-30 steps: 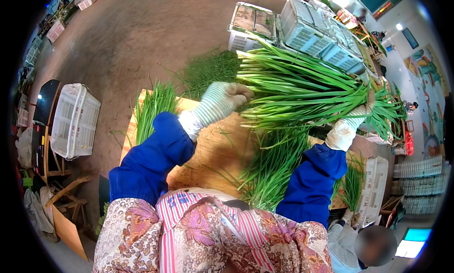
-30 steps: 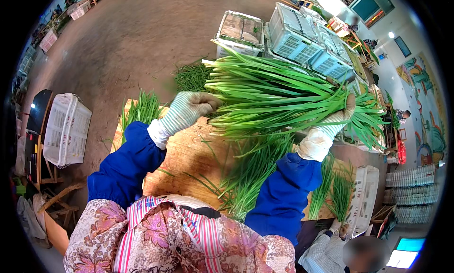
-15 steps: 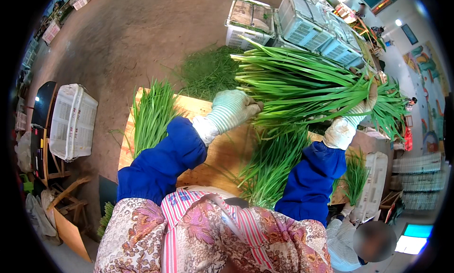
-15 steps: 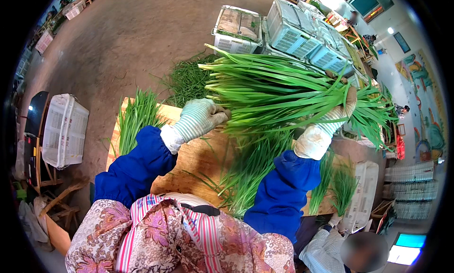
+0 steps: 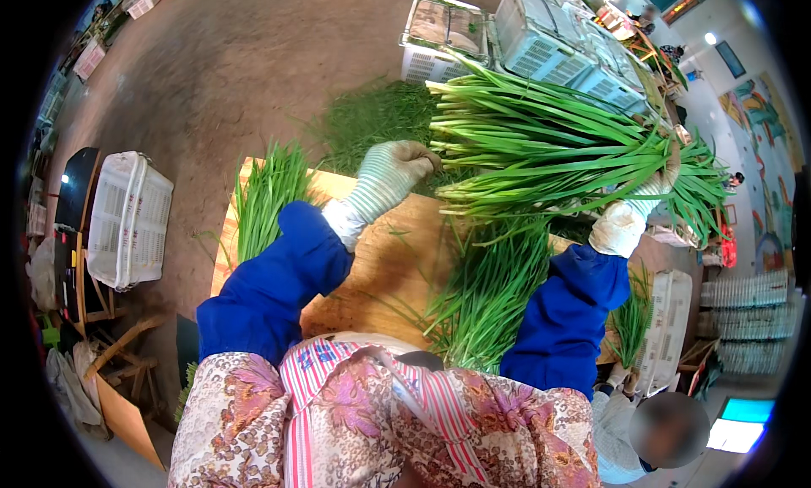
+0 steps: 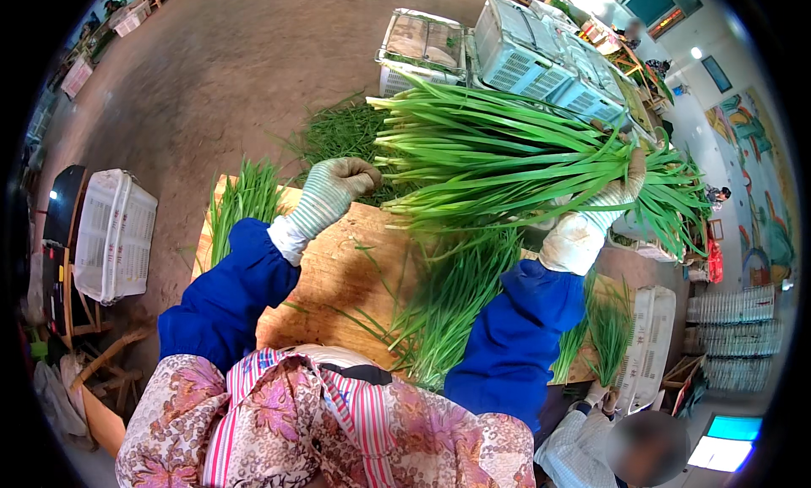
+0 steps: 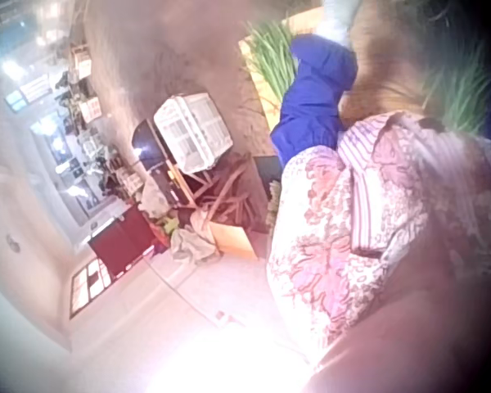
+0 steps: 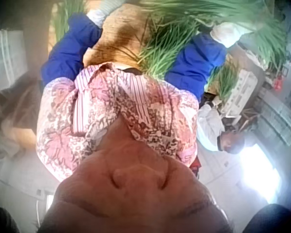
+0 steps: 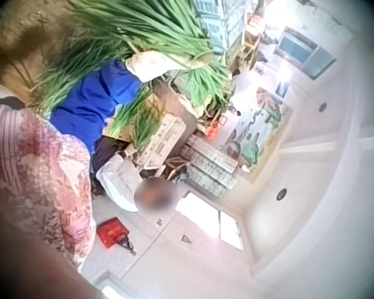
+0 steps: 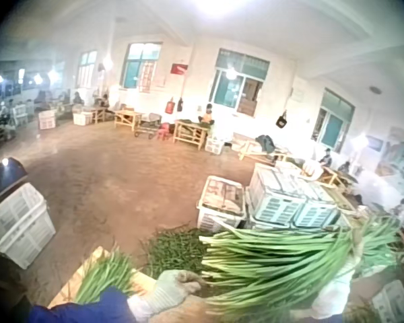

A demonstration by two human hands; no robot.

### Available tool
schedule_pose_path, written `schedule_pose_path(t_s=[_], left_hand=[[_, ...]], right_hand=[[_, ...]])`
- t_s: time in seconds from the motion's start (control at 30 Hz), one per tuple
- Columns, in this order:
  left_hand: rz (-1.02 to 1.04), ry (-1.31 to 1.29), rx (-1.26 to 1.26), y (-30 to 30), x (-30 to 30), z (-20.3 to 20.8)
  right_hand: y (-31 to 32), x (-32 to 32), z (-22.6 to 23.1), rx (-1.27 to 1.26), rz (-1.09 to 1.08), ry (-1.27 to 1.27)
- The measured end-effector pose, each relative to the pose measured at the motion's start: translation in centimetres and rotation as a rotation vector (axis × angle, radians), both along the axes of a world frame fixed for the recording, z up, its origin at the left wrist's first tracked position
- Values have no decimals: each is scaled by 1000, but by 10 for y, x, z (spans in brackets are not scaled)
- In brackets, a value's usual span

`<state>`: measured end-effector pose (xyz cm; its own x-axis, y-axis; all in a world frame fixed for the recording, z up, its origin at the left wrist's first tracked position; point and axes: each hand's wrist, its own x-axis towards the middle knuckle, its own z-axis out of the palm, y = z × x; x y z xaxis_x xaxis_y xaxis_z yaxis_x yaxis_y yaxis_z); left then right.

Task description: The person gathers chives from a table into a bunch, shakes them to align the ends, and ties the bunch with a thin red string.

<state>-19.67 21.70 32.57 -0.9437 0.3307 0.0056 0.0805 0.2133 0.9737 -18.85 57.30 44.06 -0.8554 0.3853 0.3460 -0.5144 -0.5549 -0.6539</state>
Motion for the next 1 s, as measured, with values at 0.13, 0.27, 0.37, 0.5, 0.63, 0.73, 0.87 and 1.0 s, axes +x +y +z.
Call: schedule_pose_path(t_s=[0.13,0.27,0.37,0.5,0.63,0.73,0.87,1.0], left_hand=[[-247,224,-123,30,5,11],[-216,-309,67,42,11,22],[-179,-413,378,38,10,22],[-120,-208,325,18,-11,-5],[-123,-91,128,12,-16,-14],[-195,-34,79,25,-4,-4],[-353,-79,74,37,4,-1],[-493,-44,-3,32,8,-2]], right_hand=[[2,-2,1,156,-229,29],[-35,3,0,0,-61,-1],[-20,3,-3,-15,-28,3],[-12,1,2,10,-135,-54],[15,-3,1,12,-139,9],[-57,2,23,5,-515,-157],[-42,7,15,-5,-188,-110],[-33,5,6,-25,-98,-103]])
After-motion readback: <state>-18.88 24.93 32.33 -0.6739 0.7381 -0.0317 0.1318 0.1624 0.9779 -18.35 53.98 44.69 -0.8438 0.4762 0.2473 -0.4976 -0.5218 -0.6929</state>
